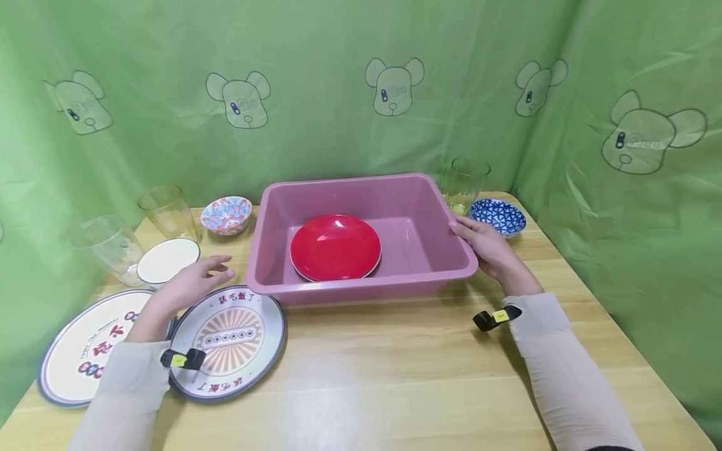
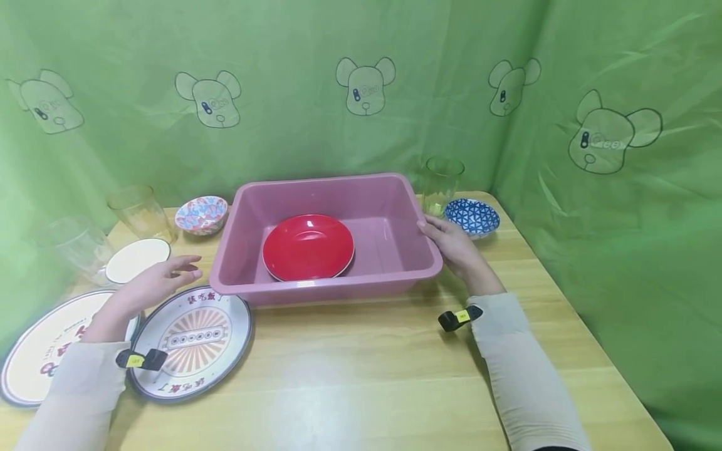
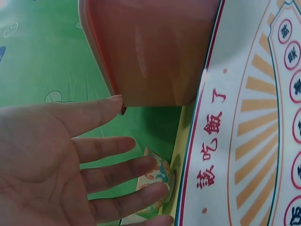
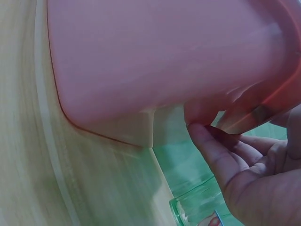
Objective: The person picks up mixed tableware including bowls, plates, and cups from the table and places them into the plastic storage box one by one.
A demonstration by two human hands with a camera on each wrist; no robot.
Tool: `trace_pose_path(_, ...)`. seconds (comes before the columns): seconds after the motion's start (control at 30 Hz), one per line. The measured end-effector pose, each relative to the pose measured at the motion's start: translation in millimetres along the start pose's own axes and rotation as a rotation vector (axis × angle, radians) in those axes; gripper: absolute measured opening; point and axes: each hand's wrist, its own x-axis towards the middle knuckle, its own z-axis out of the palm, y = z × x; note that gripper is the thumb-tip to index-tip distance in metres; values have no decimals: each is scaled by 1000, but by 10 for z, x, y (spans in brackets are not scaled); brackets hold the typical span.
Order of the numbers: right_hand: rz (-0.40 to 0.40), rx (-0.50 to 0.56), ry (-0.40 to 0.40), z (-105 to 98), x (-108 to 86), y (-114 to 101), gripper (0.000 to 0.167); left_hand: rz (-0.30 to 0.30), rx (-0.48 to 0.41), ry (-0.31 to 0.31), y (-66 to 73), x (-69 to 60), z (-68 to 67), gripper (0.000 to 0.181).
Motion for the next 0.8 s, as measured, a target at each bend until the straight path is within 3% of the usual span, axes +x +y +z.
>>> trace_pose_path(0.17,-1,19,4,-11,-2,25,66,4,18,-14,-18,6,11,58)
trace_pose_path(0.43,-8,12,5,15,27,31,65,25,130,-108,-64,-19,6,46)
trace_pose_path(0.63,-2,-11,22,25,11,34,66,-7,126,-134,-114,-10,33,51)
trace_pose_path(0.8,-7,-16,23,10,-22,28,65,2,113,-137,-160,18,32,43)
